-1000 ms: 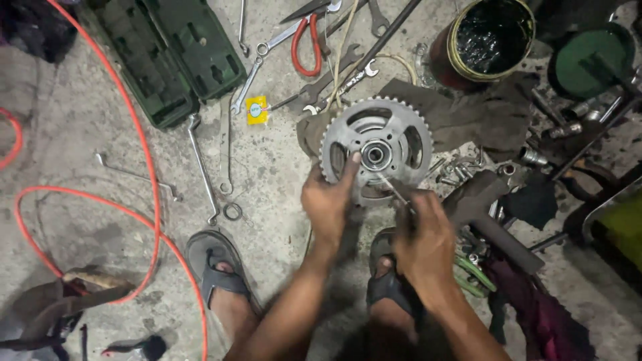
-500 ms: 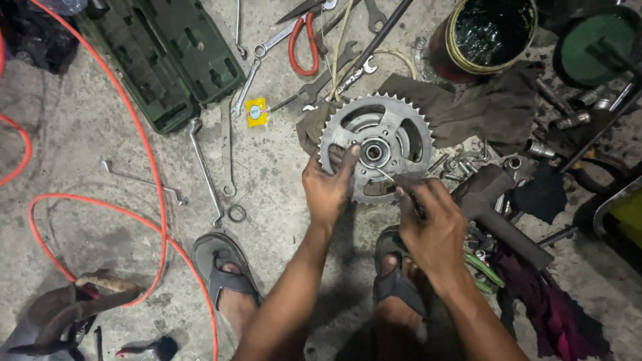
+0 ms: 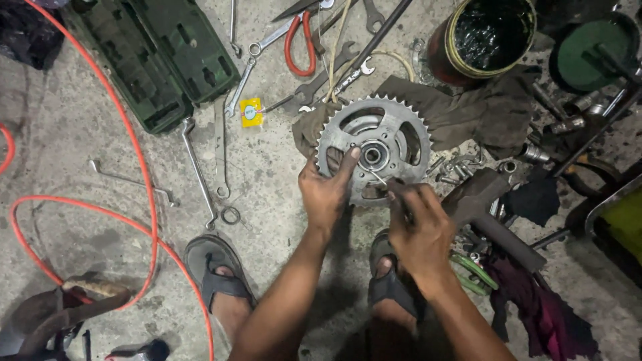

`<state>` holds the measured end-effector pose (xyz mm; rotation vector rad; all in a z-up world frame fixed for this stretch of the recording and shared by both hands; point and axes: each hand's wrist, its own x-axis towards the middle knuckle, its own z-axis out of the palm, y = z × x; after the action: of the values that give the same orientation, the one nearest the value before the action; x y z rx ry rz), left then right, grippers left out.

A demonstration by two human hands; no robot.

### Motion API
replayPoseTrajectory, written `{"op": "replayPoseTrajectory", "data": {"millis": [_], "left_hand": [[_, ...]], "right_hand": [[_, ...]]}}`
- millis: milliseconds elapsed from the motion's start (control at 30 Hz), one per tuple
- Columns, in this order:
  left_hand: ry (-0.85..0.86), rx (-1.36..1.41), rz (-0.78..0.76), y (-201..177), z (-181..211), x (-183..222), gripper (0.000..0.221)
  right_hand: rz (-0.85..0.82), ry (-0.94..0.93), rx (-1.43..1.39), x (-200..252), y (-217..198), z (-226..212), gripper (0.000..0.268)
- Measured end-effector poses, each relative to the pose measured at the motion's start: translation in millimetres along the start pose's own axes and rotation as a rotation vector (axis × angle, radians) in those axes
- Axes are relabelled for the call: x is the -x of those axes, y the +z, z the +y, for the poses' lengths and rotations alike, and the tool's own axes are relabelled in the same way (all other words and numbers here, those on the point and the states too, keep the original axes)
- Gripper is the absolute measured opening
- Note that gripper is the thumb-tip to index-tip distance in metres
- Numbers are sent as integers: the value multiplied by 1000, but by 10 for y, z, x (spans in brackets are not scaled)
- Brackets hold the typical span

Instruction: Cleaning and inspecting a motorcycle sprocket using a small tool to remove debris from the teeth and hub.

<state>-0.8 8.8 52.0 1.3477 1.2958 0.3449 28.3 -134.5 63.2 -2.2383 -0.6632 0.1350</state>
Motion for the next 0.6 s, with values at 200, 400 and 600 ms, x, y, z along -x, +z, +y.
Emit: {"op": "replayPoseTrajectory", "data": {"millis": [200,400,600], "left_hand": [[-3,13,-16,-3,-206,-65,38],[35,15,-9,-8,-313,-109,41],[30,53,-35,2,-209,-93,37]], "right_hand": [[-11,-44,61,21,93,-25,16],[-3,-19,-8,43,-88,-104,15],[-19,-40,-13,-29,-66,-74,14]]}}
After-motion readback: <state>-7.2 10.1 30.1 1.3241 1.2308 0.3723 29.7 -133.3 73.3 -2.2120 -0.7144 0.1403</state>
